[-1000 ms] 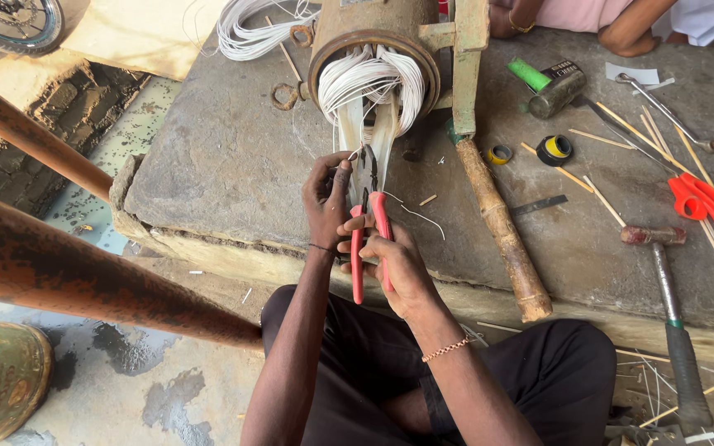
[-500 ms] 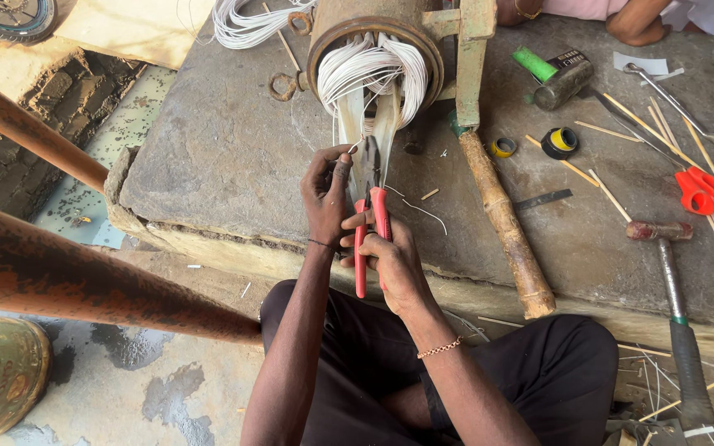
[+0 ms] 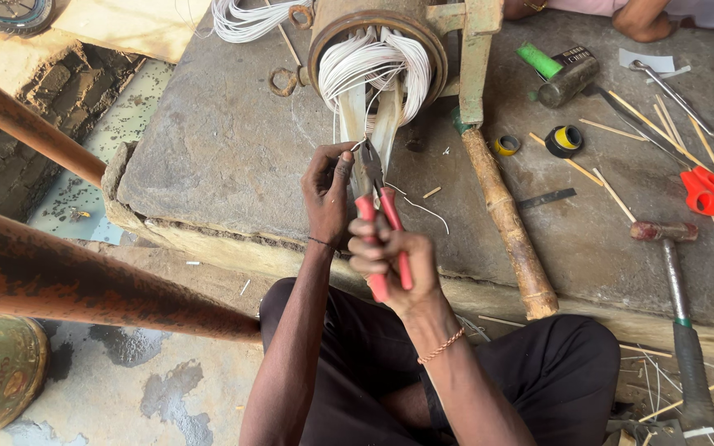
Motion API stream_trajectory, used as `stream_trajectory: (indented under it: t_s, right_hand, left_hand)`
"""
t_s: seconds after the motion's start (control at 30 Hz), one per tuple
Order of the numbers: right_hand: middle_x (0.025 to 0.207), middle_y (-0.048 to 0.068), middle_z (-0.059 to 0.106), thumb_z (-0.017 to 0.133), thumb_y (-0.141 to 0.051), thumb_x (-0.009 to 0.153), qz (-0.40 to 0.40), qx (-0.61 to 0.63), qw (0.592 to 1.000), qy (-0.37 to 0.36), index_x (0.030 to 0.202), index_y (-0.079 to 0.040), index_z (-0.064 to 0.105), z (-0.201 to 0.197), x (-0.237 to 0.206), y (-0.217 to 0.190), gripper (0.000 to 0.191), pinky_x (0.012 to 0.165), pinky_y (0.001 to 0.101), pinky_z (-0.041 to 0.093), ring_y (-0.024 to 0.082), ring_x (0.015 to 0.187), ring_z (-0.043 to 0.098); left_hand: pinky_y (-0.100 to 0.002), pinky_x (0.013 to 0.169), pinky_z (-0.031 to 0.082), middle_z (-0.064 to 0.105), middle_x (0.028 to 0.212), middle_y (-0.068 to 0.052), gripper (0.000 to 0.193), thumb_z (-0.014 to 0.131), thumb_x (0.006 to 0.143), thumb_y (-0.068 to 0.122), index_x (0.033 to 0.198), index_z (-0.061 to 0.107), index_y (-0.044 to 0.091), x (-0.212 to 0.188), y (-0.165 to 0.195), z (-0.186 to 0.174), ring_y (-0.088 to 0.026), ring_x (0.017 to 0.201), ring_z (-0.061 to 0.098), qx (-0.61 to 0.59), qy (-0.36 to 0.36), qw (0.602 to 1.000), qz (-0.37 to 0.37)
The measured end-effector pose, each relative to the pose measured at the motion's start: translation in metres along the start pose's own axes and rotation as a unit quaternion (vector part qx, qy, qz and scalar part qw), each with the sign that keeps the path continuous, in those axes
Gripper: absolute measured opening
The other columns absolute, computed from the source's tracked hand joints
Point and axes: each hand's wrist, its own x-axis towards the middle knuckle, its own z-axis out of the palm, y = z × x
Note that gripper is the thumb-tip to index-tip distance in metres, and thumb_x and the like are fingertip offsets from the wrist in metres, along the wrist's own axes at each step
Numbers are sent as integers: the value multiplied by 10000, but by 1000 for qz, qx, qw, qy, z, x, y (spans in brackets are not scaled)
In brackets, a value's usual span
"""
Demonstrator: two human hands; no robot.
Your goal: The person sits at a low stone workbench and uses red-handled pliers to cut and trim white plastic strips and wire, then presses black tape onto a strip and uses orange-handled scissors to cut small pieces of material. Thin wooden sticks and hand tools are scattered across the bench.
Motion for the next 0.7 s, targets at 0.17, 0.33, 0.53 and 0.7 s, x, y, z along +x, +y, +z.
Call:
stream_trajectory:
  t_s: [0.17,0.33,0.53,0.7]
  right_hand:
    - [1015,140,534,519,96,864,35,200,976,-84,968,54,495,2,0,7,114,629,288,577,226,796,601]
    - [1218,261,617,496,40,791,5,-232,969,81,1006,11,559,28,-24,-11,226,793,457,620,339,1004,671]
    - [1410,165,626,535,-6,805,-69,-770,620,130,1400,-32,574,59,-55,-27,597,1077,429,469,295,1280,605]
    - [1263,113,672,583,-36,811,-84,-897,410,145,1333,-57,639,84,-37,-38,525,976,379,524,241,1130,670]
  left_hand:
    - [-230,830,471,691,1017,-4,198,606,1083,174,1149,704,15,-1,-4,-2,-61,936,581,-10,0,1000,-6]
    - [-223,841,486,709,1029,-10,181,614,1074,156,1157,701,21,0,-3,-1,-63,953,612,-7,8,1000,2]
    - [-228,794,448,639,1010,1,173,627,1066,116,1194,694,22,-7,14,3,-53,895,538,1,21,1000,9]
    - [-251,718,435,633,993,-20,149,635,1014,65,1136,716,40,-8,32,7,-85,787,519,108,42,991,68]
